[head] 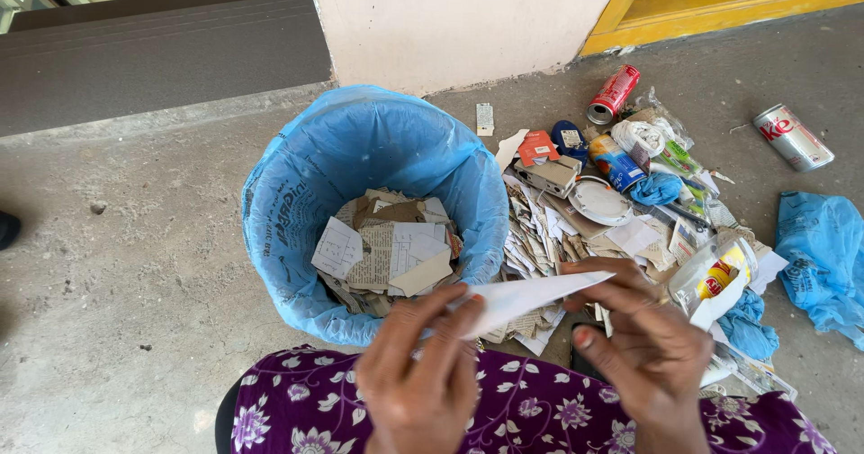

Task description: The person sits on the floor and sorts through a pile of paper scraps, folding and placing them into a blue plastic bag. The person handles various paper items one at a time, including newspaper clippings and cardboard pieces.

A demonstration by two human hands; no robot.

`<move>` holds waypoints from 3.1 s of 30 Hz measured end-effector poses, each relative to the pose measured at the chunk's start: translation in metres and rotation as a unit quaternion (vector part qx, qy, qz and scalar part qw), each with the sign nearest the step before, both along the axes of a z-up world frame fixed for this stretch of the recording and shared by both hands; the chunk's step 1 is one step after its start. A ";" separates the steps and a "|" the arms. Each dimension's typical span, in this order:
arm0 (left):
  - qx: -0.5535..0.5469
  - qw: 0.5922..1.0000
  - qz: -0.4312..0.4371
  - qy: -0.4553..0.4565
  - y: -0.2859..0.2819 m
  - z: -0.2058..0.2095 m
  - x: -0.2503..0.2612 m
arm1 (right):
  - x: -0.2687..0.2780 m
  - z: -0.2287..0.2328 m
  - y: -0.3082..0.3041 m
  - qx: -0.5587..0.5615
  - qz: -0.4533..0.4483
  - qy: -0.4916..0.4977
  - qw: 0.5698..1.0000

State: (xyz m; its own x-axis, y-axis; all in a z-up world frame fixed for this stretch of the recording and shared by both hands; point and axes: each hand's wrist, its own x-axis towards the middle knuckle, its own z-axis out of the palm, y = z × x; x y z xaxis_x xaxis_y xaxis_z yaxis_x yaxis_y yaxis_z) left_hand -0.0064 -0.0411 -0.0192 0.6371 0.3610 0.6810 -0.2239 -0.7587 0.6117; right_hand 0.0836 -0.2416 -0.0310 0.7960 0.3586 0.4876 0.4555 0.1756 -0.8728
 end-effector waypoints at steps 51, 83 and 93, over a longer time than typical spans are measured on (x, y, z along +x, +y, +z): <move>0.113 0.796 -0.176 0.568 -0.053 -0.182 0.074 | 0.061 -0.205 0.020 -0.677 -0.009 -0.198 0.709; -0.135 0.957 -0.174 0.187 -0.050 -0.071 0.050 | 0.082 -0.061 -0.036 -0.176 -0.013 0.178 0.968; -0.011 0.990 -0.105 0.090 -0.010 -0.007 0.012 | 0.044 -0.038 -0.019 -0.018 0.040 0.172 0.984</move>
State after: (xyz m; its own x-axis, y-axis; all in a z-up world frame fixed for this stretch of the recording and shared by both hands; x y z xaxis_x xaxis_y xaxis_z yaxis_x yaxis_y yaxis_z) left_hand 0.0054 -0.0512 -0.0265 0.8106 0.2206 0.5424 -0.2614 -0.6925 0.6724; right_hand 0.1273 -0.2602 -0.0687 0.8803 0.4393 0.1793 0.1173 0.1648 -0.9793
